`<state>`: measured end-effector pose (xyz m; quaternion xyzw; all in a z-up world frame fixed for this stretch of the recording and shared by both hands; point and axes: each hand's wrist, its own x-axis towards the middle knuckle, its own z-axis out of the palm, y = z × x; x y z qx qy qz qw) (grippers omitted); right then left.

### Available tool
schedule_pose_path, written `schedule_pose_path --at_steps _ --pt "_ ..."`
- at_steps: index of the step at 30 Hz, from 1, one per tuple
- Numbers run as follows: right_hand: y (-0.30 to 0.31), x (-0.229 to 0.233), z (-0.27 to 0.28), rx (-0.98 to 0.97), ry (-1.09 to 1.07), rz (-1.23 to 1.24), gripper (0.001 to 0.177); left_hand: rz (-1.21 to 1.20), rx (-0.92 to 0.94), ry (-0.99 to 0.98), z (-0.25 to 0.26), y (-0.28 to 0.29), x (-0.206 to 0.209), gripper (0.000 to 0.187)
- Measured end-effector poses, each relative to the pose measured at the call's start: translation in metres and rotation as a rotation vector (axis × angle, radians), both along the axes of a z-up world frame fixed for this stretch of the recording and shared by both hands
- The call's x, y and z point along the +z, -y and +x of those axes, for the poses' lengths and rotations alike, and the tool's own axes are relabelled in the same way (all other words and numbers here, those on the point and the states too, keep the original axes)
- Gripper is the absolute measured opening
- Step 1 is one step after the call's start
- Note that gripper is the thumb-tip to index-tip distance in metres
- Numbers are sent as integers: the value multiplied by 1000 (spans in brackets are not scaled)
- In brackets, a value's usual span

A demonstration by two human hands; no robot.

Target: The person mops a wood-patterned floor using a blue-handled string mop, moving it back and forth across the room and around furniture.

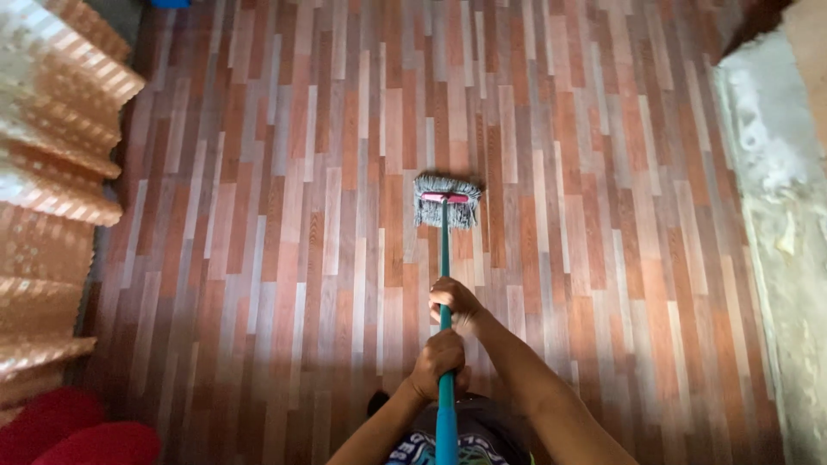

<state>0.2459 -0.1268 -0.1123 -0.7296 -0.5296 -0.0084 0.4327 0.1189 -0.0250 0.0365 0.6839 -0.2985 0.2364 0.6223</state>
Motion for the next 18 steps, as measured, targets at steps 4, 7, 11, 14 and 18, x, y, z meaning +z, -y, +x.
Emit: schedule_pose_path --at_steps 4,7,11,14,18 --pt "7 -7 48 33 31 62 21 38 46 -11 40 10 -9 20" --pt "2 -16 79 19 37 47 16 57 62 -46 69 9 -29 24" --pt "0 -19 127 54 73 74 14 16 108 -38 117 8 -23 28" --pt "-8 -21 171 54 78 39 17 -36 134 -32 162 2 -16 32" --pt "-25 -51 244 50 48 62 24 -235 113 88 240 -15 -27 37"
